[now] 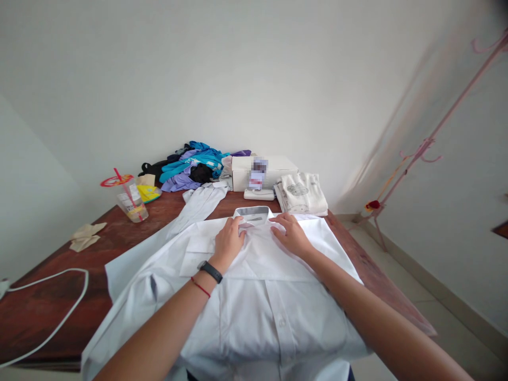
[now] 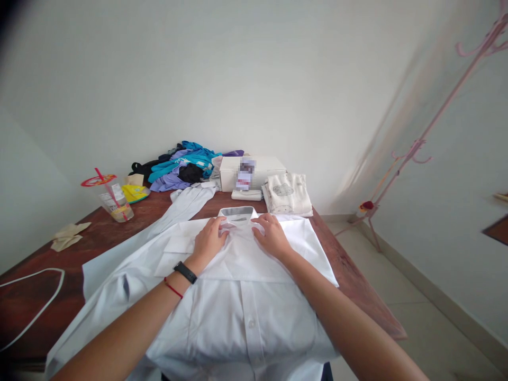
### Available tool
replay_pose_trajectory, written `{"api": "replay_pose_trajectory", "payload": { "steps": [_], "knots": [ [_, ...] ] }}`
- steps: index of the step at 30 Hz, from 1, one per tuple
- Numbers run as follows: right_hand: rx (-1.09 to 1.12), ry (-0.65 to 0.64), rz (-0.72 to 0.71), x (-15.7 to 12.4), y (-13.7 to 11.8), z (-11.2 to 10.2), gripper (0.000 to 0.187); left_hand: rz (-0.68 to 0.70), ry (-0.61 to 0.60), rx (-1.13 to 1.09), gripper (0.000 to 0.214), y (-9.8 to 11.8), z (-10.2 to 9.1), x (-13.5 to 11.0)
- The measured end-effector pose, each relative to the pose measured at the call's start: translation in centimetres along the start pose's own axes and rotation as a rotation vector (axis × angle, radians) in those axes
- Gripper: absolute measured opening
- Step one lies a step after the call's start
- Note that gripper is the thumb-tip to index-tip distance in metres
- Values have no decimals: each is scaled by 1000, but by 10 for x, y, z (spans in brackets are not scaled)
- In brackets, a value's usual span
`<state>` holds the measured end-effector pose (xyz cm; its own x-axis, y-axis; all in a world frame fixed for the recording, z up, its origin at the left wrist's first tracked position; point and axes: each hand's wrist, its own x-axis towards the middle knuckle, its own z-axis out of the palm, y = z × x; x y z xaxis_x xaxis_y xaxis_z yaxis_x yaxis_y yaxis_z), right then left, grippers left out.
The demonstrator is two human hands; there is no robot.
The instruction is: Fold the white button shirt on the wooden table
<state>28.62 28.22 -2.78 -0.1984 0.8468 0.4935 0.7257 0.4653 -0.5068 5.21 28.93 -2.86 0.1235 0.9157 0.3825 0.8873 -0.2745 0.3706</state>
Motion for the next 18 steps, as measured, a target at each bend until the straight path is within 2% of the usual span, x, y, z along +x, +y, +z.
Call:
{"api": "replay_pose_trajectory", "payload": {
  "steps": [4,9,12,15,18],
  "knots": [
    [-106,-146,95,0,7,-1,33,53,12,75,48,2,0,-5],
    [-136,-200,182,1,10,-3,24,169,35,217,48,11,-12,-13],
    [-143,-175,173,0,10,-3,24,386,6,231,38,26,-23,-6],
    [-130,-146,143,-1,9,-3,24,649,-121,228,35,47,-26,13],
    [-125,-142,139,-2,9,-2,25,734,-219,312,31,61,-19,33]
  ]
}}
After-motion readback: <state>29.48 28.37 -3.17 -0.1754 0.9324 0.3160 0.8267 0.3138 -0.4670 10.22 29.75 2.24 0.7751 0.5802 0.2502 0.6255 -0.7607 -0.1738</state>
